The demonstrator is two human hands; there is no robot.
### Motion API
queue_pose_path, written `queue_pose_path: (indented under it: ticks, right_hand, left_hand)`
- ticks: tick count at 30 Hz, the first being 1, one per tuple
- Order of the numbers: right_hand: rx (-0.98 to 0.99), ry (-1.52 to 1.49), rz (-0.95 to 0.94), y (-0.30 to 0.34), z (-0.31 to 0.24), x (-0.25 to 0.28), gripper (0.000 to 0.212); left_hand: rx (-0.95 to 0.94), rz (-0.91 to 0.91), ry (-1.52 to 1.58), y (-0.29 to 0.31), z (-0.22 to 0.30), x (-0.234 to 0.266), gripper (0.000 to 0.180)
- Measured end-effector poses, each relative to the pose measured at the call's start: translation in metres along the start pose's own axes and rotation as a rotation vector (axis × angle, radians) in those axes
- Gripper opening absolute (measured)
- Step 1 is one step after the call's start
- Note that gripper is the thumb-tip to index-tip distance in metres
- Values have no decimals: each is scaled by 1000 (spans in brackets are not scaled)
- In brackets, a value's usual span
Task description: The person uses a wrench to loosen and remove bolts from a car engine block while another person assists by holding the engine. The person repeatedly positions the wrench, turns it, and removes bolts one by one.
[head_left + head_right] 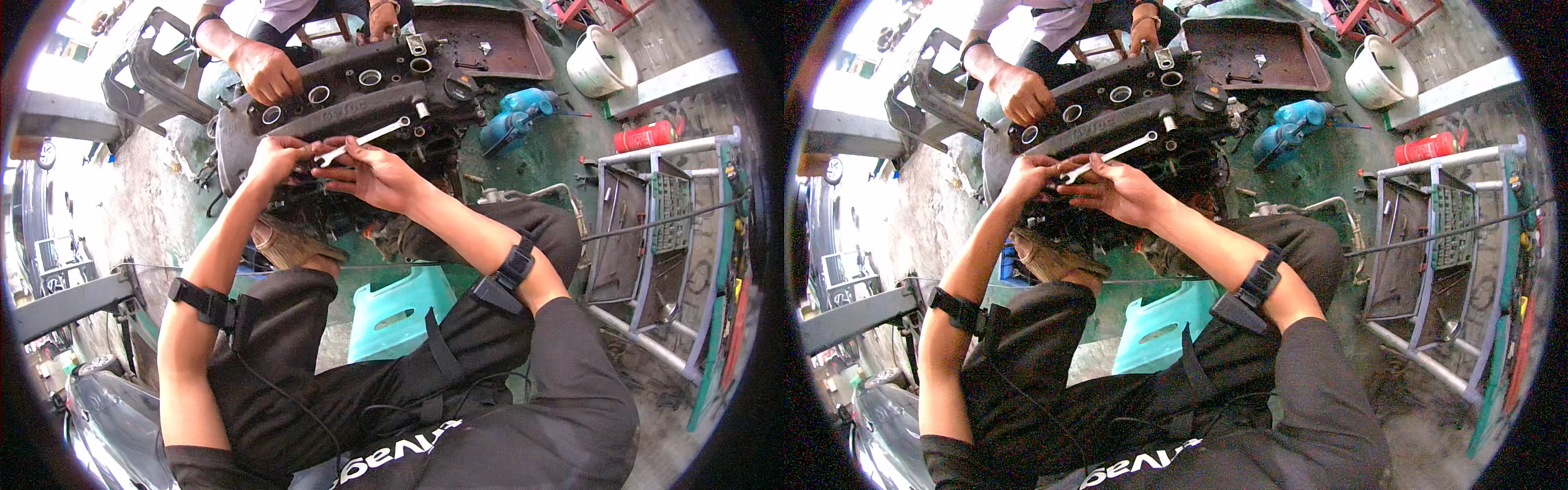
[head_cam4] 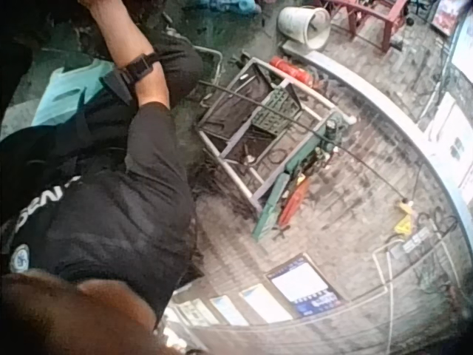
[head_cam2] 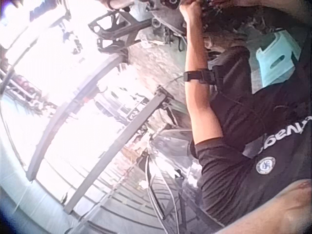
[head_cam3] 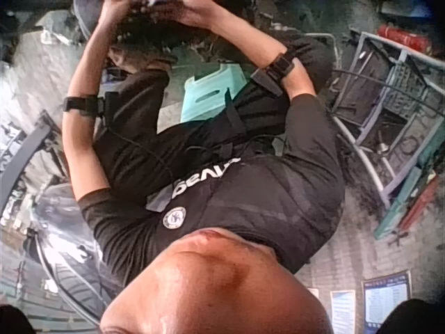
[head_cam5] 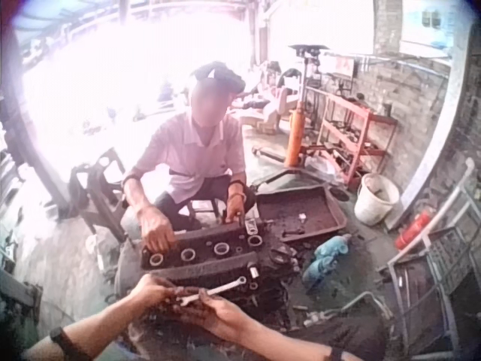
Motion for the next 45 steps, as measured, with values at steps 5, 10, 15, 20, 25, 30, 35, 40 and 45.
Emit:
queue_pose_path:
  ticks: [5, 10, 15, 20, 25, 30, 35, 40, 45]
  right_hand:
    - [165, -186, -17, -14, -19, -16, 42]
    - [149, -297, -201, -15, -28, -50, 35]
    - [-130, 350, 161, 44, -18, -29, 25]
    - [-18, 1482, 1005, 142, -80, 19, 26]
    - [-12, 1007, 1120, 186, -109, 43, 20]
    - [-62, 1004, 1103, 174, -109, 44, 23]
    - [-135, 1066, 1144, 161, -111, 52, 24]
    - [-207, 1052, 1129, 152, -113, 56, 23]
    - [-399, 1015, 1094, 145, -114, 50, 26]
  left_hand:
    - [-30, 19, -24, -4, -4, 2, 18]
    - [-11, 12, 74, -1, -5, -2, 23]
    - [-48, 36, -19, 0, 2, -1, 36]
    - [-66, -16, 0, -3, -1, -5, 39]
    - [-142, 90, -154, 0, 10, 5, 33]
    - [-82, 108, -222, 4, 14, 6, 31]
    - [-96, 145, -275, 8, 17, 6, 33]
    - [-97, 130, -275, 7, 16, 4, 35]
    - [-150, 205, -328, 8, 18, 6, 35]
Point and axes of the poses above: each hand's wrist, its own y-axis away from the middle knuckle, its own x-axis out of the back of the hand, z = x × y, the point moved 8 cm from there along -y, towards the middle knuckle, and after that the axes turned 15 degrees about -x, right-handed, at the moved point
